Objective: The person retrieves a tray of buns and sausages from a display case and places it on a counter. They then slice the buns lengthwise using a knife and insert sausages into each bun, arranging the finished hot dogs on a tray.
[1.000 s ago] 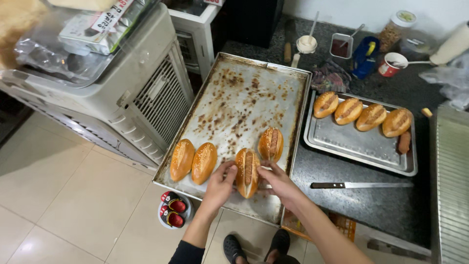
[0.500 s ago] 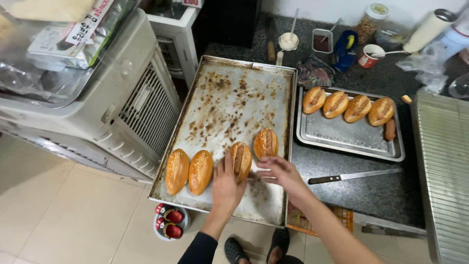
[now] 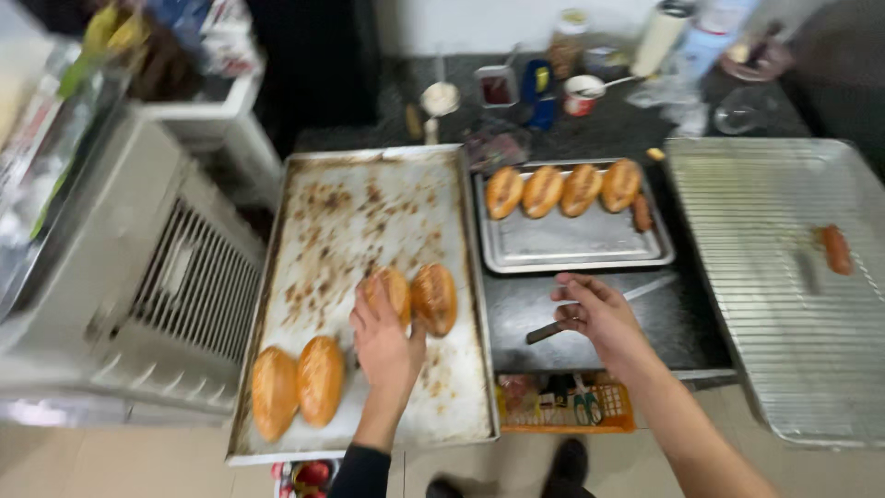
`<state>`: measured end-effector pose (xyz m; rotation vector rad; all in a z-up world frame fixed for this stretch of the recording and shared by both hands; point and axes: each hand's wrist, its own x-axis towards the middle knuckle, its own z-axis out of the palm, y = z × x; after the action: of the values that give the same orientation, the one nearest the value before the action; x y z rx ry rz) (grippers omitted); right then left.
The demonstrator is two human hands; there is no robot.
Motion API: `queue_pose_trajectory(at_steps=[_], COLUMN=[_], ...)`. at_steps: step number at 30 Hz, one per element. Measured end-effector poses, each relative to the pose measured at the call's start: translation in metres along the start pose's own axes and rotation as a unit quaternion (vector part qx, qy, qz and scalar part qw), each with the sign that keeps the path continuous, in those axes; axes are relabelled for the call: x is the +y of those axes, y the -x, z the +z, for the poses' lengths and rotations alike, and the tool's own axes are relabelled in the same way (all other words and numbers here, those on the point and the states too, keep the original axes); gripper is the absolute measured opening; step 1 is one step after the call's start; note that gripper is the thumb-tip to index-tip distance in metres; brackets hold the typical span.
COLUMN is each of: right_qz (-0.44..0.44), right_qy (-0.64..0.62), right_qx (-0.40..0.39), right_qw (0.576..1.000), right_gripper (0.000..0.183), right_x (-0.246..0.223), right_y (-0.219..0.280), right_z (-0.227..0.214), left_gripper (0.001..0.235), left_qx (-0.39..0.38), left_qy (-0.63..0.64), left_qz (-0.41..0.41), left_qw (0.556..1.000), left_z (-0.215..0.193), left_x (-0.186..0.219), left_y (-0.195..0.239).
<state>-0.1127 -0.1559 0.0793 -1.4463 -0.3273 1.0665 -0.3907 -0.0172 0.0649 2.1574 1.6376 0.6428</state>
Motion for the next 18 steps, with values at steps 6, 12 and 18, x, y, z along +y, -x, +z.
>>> queue_pose_trajectory(at_steps=[6,12,18], right_qz=[-0.07,-0.125,-0.064], right_qy=[0.052,0.168,0.135], right_qx=[0.118,0.289,0.354], right_qw=[0.989,0.934,0.923], right_gripper=[0.023,0.025,0.026], right_x=[-0.048,-0.082,-0.087], right_y=[-0.014,-0.018,-0.025], right_z=[-0.131,-0.318,-0.459], left_gripper=[0.064,0.027,0.015], left_qx=[0.05,-0.008,-0.116], left_qy=[0.18,0.228,0.253], left_qz=[0.145,0.251,0.314], left_qw=[0.972,0.941,0.908], left_z=[0.015,0.084,0.182], left_x=[0.103,0.263,0.407], left_y=[-0.004,0.011,0.039])
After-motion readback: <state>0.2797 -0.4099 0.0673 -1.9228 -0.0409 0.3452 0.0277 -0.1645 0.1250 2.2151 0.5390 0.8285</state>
